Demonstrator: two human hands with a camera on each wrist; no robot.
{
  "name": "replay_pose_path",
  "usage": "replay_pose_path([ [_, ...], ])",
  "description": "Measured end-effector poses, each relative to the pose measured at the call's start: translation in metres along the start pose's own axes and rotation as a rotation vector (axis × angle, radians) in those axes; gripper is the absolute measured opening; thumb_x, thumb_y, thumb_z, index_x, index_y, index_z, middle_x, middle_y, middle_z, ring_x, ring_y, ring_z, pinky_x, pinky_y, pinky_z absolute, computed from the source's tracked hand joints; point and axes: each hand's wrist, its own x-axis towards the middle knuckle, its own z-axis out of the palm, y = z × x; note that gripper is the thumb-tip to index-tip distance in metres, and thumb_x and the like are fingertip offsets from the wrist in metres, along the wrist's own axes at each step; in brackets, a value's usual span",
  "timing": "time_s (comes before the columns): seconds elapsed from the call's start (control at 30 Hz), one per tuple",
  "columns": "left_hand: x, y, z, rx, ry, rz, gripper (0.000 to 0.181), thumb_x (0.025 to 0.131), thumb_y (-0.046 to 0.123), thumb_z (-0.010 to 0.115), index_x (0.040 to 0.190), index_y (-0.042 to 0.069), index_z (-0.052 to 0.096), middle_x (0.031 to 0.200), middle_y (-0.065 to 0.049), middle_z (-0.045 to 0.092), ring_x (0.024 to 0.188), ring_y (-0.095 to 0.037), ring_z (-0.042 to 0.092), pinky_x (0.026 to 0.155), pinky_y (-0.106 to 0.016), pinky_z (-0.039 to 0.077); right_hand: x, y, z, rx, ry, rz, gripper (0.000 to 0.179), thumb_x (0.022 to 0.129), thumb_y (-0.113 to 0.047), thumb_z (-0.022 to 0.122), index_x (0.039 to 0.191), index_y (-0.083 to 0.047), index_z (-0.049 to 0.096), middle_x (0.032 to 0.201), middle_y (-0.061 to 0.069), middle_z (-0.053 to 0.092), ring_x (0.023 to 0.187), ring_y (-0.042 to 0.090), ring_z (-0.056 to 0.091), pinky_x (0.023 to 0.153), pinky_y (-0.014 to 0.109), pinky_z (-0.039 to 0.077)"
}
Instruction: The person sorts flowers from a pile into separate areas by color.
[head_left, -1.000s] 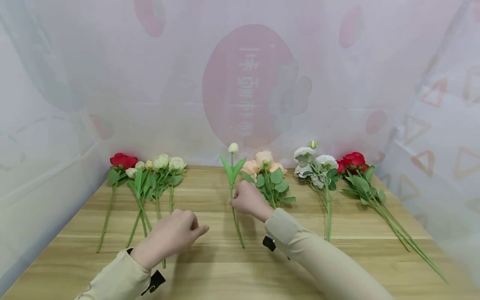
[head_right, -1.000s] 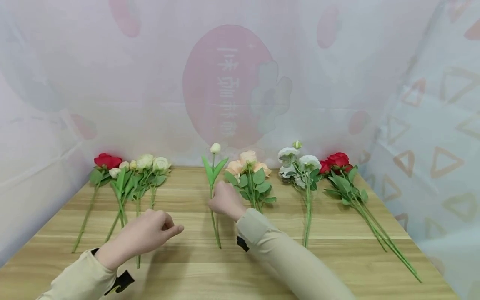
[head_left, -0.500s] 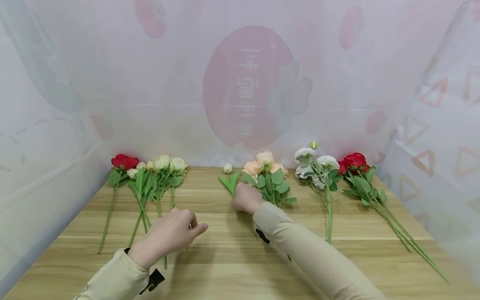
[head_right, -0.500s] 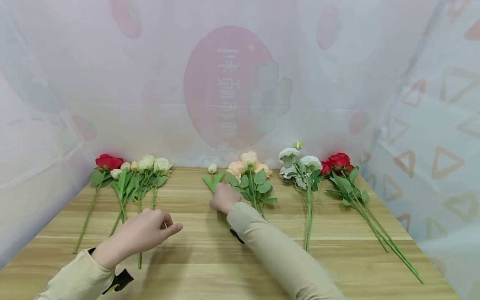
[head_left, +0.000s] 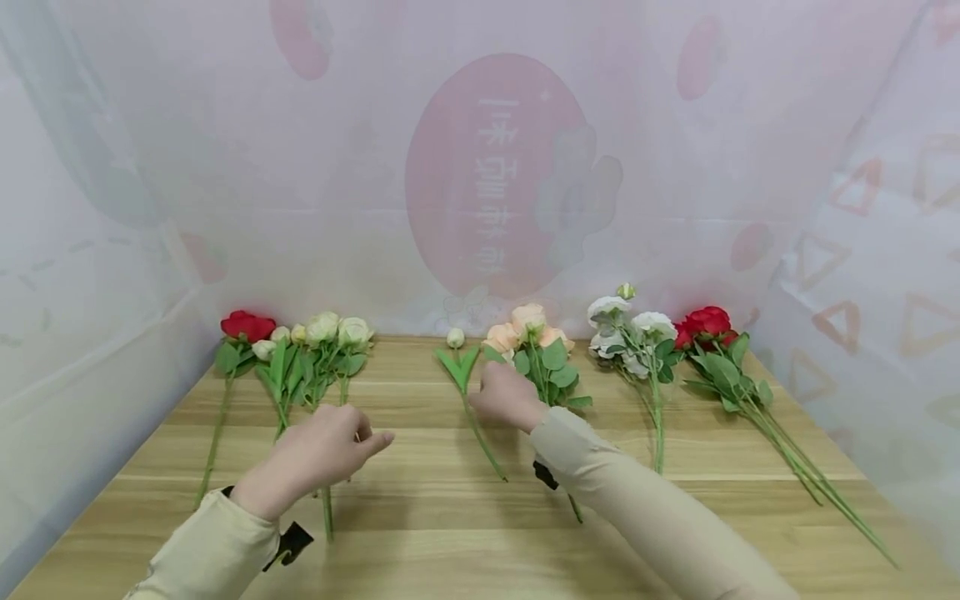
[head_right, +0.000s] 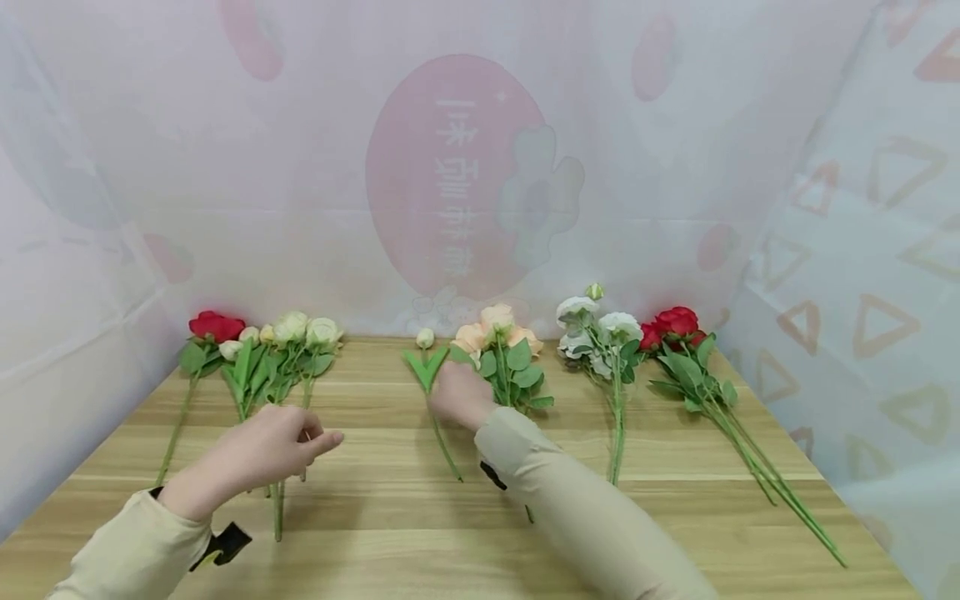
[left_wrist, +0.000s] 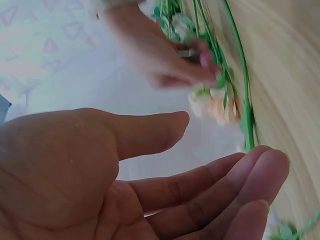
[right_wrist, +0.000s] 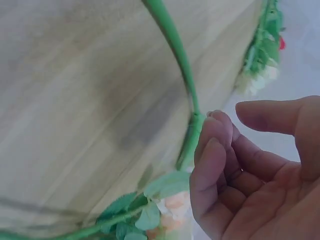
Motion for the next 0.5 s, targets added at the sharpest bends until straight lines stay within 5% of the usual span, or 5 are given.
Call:
replay_pose_path([
  [0.17, 0.008, -0.027, -0.016, 0.003, 0.033, -0.029, 0.051, 0.099, 0.036, 0.059, 0.056, 0.018, 0.038, 0.05, 0.007, 0.026, 0.046, -0.008, 0.023, 0.044, -0.023, 0.021, -0.026, 0.014, -0.014, 0.072, 0.026, -0.081, 0.053, 0.091, -0.017, 0.064, 0.048, -0.018, 0.034, 0.043, -0.009, 0.022, 0.04, 0.006, 0.018, 0.039, 0.023, 0.019],
  [0.5, 0.025, -0.091, -0.039, 0.024, 0.024, -0.192, 0.046, 0.101, 0.03, 0.051, 0.059, 0.016, 0.04, 0.052, 0.003, 0.034, 0.048, -0.012, 0.033, 0.046, -0.03, 0.032, -0.075, 0.044, -0.035, 0.268, 0.038, -0.098, 0.044, 0.097, -0.019, 0.063, 0.055, -0.01, 0.054, 0.047, 0.001, 0.05, 0.041, 0.012, 0.035, 0.045, 0.028, 0.034],
])
